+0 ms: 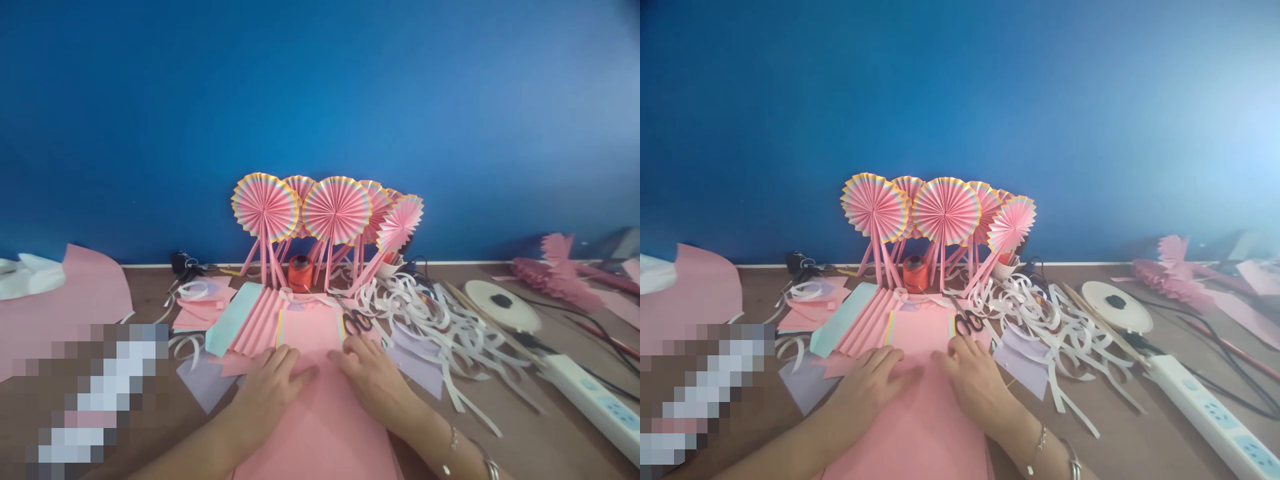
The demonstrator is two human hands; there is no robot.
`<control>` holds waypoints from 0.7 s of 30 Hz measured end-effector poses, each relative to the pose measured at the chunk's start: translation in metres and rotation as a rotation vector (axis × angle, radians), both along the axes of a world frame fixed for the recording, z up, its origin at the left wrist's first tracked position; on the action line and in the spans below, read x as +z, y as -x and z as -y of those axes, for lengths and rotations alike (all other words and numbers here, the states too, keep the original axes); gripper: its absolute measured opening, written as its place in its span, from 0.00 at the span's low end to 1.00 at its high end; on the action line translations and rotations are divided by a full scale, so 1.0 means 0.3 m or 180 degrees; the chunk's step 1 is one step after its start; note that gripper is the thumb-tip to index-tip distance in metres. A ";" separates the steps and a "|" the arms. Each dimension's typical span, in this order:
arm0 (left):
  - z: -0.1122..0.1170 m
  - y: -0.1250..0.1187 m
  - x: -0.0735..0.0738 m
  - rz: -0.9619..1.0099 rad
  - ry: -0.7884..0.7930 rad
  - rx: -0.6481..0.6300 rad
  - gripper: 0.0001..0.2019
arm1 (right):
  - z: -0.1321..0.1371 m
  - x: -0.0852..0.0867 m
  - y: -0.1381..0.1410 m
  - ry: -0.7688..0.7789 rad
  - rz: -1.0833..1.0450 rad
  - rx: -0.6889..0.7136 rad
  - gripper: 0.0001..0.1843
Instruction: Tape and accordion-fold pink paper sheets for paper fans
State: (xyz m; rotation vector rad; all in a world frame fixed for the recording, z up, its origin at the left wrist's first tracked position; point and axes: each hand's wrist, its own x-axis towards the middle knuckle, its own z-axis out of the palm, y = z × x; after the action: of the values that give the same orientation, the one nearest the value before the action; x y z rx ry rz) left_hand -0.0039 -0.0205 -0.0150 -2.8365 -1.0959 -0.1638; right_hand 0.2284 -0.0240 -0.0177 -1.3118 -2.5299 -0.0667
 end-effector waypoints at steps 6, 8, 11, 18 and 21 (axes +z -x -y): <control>-0.004 0.012 0.025 -0.0084 0.0174 0.0065 0.10 | -0.004 0.000 -0.002 -0.0184 -0.0076 0.0454 0.12; -0.008 0.027 0.037 -0.0140 0.0243 0.0158 0.08 | -0.004 0.017 -0.018 -0.0021 -0.0052 0.0387 0.13; -0.017 0.049 0.042 -0.0139 0.0245 0.0301 0.11 | 0.002 0.044 -0.041 0.0247 0.0003 0.0295 0.12; -0.034 0.079 0.020 0.0981 0.0170 0.0419 0.15 | -0.003 0.028 -0.054 0.0000 -0.0080 0.0401 0.10; -0.030 0.092 0.011 0.2101 0.0219 0.0420 0.16 | -0.019 0.027 -0.055 0.0026 -0.0571 0.0417 0.12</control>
State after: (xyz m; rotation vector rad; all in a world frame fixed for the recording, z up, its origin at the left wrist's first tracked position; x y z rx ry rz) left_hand -0.0315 -0.0115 -0.0117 -2.8144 -1.3988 -1.1299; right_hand 0.2448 -0.0183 -0.0095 -1.0988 -2.4573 0.0850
